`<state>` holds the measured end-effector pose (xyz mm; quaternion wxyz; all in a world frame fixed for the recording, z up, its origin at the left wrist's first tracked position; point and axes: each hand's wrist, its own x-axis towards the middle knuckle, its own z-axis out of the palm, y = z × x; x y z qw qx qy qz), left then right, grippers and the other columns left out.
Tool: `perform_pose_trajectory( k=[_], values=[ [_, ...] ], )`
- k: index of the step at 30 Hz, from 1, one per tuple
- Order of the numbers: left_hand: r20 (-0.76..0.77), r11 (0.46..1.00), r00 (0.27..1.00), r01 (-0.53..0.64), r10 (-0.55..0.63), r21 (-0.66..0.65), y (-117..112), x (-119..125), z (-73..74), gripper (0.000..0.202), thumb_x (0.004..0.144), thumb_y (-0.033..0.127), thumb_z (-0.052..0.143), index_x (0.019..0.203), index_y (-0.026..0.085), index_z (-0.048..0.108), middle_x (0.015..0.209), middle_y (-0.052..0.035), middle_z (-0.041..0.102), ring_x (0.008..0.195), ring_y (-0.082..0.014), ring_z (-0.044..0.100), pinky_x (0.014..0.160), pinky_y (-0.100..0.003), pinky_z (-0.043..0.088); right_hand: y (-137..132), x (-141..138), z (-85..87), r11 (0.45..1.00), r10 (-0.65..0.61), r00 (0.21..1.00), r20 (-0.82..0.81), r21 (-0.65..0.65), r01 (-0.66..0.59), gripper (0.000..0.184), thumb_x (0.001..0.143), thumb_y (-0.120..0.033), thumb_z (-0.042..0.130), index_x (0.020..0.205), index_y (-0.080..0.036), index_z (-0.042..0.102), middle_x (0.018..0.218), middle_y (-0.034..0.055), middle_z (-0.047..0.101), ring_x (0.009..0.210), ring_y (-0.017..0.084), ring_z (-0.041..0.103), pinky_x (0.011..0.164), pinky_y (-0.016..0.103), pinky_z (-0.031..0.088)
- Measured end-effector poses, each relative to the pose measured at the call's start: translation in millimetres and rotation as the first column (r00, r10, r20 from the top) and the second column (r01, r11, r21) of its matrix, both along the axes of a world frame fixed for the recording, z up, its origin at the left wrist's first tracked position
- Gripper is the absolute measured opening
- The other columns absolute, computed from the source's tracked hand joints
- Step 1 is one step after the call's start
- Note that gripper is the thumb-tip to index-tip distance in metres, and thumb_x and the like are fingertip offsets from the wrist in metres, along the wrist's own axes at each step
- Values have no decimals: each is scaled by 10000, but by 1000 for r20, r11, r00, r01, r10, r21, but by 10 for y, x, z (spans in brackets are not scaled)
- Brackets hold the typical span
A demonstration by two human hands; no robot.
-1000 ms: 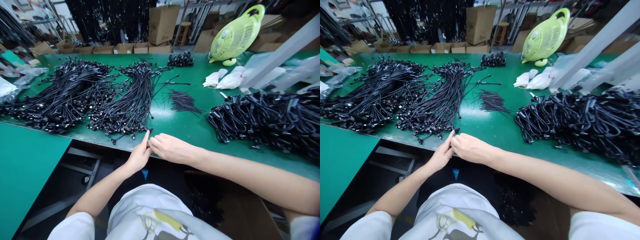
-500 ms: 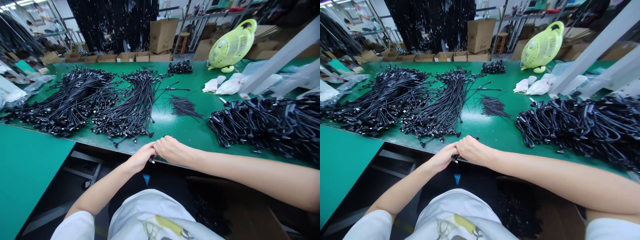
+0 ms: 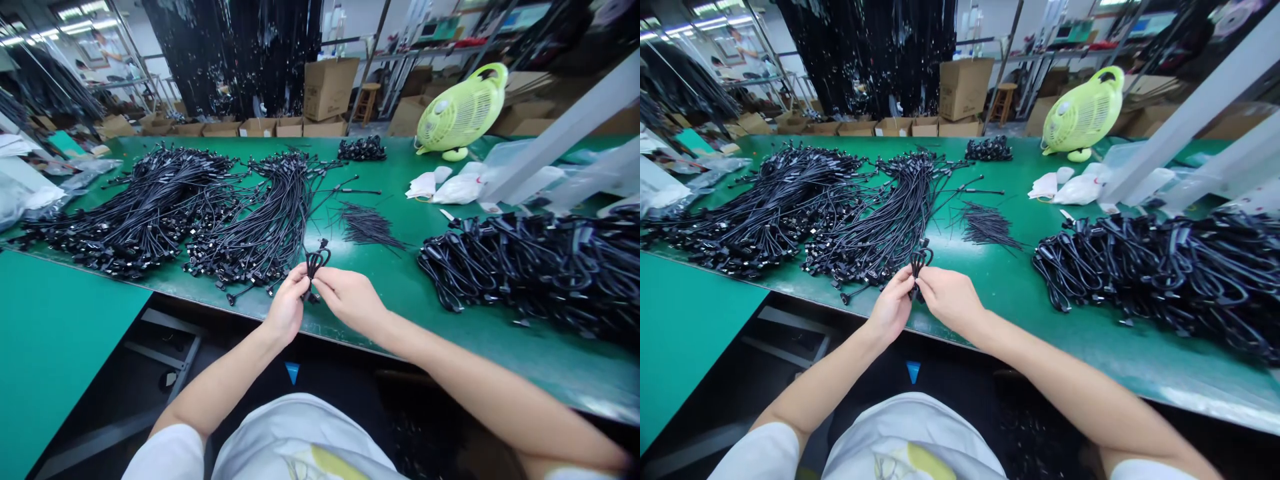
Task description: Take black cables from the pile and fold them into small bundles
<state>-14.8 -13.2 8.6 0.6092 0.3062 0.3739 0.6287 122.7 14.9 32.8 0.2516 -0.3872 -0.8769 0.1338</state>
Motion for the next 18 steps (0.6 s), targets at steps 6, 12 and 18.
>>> perform_pose_trajectory(
  k=[6, 12, 18],
  values=[
    [-751, 901, 660, 335, -15, 276, -185, -244, -32, 296, 805, 95, 510, 823, 248, 763, 997, -70, 552, 1019, -218, 486, 967, -366, 384, 4, 163, -205, 958, -30, 973, -230, -286, -38, 289, 935, -282, 410, 712, -187, 567, 686, 2, 598, 643, 143, 532, 611, 242, 364],
    [-743, 956, 640, 292, -196, -1, -103, -277, -126, 278, 811, 160, 512, 904, 218, 768, 884, -50, 564, 863, -192, 502, 857, -320, 408, -207, 206, -261, 1000, -2, 995, -100, -25, -1, 243, 934, -222, 423, 764, -181, 591, 755, 53, 632, 712, 166, 555, 674, 264, 375],
    [-527, 919, 787, 393, -322, 24, -226, -221, 119, 402, 917, 437, 504, 722, 164, 727, 832, -55, 557, 765, -157, 507, 759, -282, 441, -243, 187, -287, 938, 24, 981, -194, -335, -89, 289, 925, -261, 425, 662, -190, 521, 659, -1, 570, 640, 141, 521, 614, 240, 352]
  ],
)
